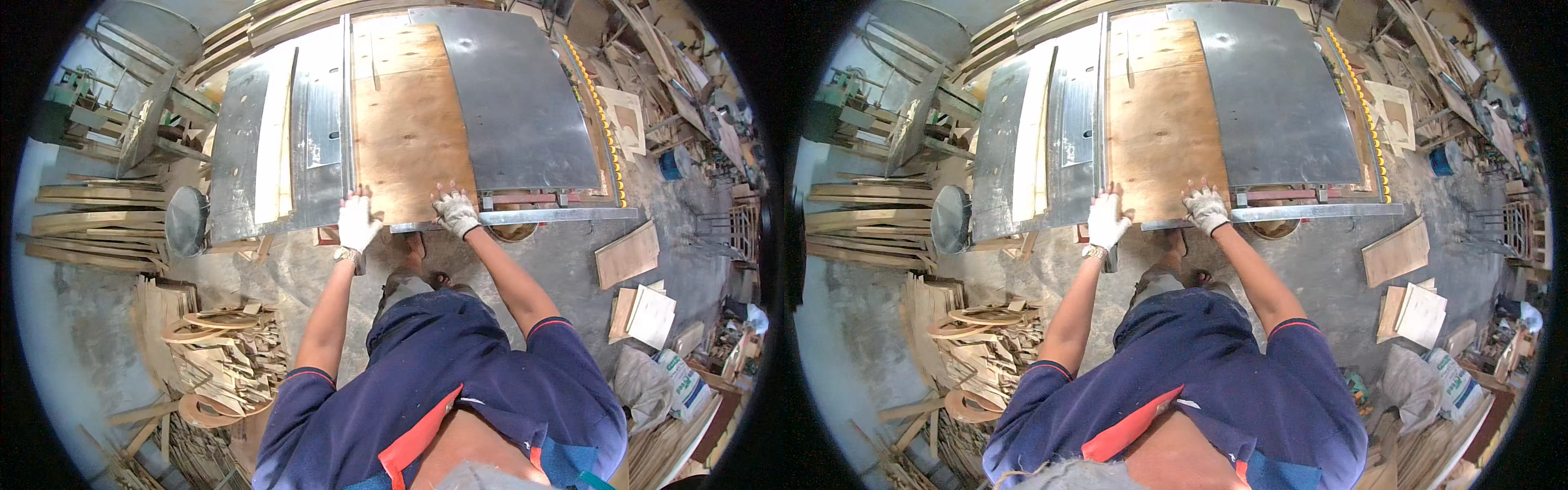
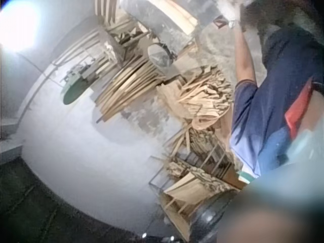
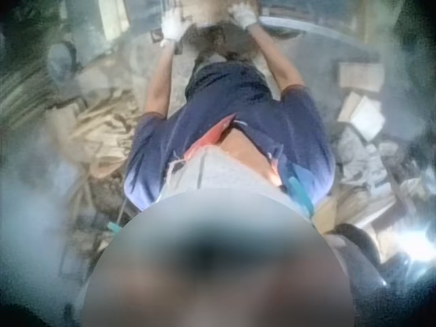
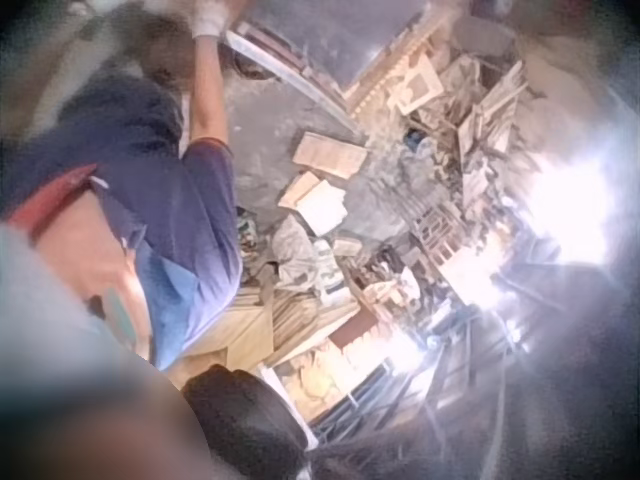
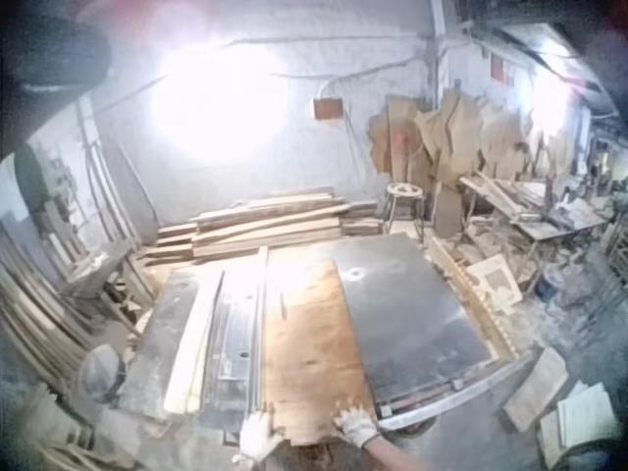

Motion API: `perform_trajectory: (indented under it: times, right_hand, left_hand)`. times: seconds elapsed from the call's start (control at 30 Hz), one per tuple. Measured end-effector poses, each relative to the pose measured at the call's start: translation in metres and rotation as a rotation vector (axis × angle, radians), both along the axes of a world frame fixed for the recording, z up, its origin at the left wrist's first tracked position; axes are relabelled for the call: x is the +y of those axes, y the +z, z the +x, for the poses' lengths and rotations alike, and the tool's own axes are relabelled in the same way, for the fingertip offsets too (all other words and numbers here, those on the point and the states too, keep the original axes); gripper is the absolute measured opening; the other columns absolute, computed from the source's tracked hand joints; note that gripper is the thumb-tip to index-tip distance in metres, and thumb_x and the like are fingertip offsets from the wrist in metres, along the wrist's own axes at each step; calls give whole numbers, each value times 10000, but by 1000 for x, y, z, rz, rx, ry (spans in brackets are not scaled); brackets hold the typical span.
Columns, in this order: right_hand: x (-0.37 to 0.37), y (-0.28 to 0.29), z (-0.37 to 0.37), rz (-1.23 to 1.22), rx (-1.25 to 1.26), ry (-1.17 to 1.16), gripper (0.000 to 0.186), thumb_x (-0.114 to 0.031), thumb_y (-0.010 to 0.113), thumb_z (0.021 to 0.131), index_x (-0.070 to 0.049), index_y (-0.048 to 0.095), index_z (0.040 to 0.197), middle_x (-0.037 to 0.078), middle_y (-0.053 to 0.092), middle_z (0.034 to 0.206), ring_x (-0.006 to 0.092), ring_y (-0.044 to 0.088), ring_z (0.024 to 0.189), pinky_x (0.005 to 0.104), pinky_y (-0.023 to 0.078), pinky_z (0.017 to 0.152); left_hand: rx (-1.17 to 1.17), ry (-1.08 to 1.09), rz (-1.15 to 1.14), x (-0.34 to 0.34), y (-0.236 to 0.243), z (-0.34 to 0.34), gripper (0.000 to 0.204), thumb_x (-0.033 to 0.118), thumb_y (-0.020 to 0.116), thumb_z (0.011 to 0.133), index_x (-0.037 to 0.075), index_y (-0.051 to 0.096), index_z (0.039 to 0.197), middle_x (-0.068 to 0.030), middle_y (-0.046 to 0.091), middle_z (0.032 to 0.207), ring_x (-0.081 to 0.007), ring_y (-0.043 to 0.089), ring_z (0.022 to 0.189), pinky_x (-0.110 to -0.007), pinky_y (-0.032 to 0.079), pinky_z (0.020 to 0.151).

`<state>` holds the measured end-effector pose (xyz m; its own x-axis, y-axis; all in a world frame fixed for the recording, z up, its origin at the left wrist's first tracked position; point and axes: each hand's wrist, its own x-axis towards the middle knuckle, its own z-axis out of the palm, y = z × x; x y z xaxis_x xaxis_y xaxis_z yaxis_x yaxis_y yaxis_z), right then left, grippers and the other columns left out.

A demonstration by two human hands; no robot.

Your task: The person uses a table saw to cut several wooden planks and a large shaped plywood piece. They feed each piece through the saw, remove offcuts, and stack the cut pieces on the floor.

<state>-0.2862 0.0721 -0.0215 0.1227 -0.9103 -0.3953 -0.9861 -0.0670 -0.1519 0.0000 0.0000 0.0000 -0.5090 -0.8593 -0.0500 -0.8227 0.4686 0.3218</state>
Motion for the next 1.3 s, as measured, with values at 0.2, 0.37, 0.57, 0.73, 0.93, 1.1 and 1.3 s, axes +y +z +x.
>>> perform_trajectory:
  times: [0.2, 0.37, 0.57, 0.73, 0.93, 1.1, 1.3]
  right_hand:
    - [-34, 1, -15, -53, -23, -19, 767, -488, 738, 793, -194, 466, 1446, 131, 303, 1594, 448, 266, 1452, 598, 273, 1151]
    - [-54, 5, -20, -37, -10, -18, 750, -472, 736, 800, -194, 473, 1445, 128, 303, 1595, 446, 257, 1456, 599, 268, 1153]
    - [-107, 4, -38, -24, -16, -51, 745, -469, 733, 809, -215, 462, 1455, 101, 272, 1613, 429, 222, 1474, 601, 251, 1161]
    - [-148, 3, -50, 11, 45, -28, 788, -497, 716, 817, -208, 417, 1486, 97, 250, 1622, 438, 209, 1476, 607, 240, 1163]
    - [-187, 4, -64, -10, 23, -18, 765, -485, 694, 840, -207, 412, 1494, 100, 242, 1624, 437, 218, 1472, 595, 249, 1164]
    - [-221, 5, -76, -22, 24, -21, 747, -488, 697, 835, -193, 448, 1474, 103, 253, 1619, 433, 225, 1470, 595, 244, 1166]
    - [-259, 5, -86, 0, 56, -36, 781, -504, 713, 819, -224, 425, 1488, 81, 219, 1633, 417, 180, 1489, 563, 234, 1181]
  left_hand:
    - [-17, 76, -179, -3, -1, 14, 627, 156, 700, 757, 117, 528, 1359, -227, 366, 1528, -465, 302, 1422, -553, 297, 1145]
    - [35, 136, -100, -12, -9, 7, 688, 124, 693, 749, 142, 504, 1411, -249, 296, 1560, -492, 267, 1429, -534, 315, 1144]
    - [167, 157, -73, -19, -20, 6, 712, 73, 707, 720, 127, 517, 1404, -258, 240, 1587, -501, 240, 1440, -509, 300, 1165]
    - [188, 174, -47, -20, -26, 6, 724, 34, 715, 694, 134, 540, 1390, -256, 249, 1585, -492, 266, 1435, -491, 306, 1164]
    - [213, 154, -72, -18, -27, 8, 727, 14, 692, 719, 133, 521, 1416, -251, 246, 1590, -484, 258, 1443, -488, 289, 1171]
    - [215, 156, -77, -18, -29, 8, 731, 11, 677, 740, 152, 506, 1436, -237, 240, 1597, -467, 235, 1460, -493, 281, 1179]
    - [254, 171, -29, -18, -30, 9, 709, -20, 638, 758, 167, 515, 1431, -222, 258, 1595, -459, 243, 1460, -498, 287, 1178]
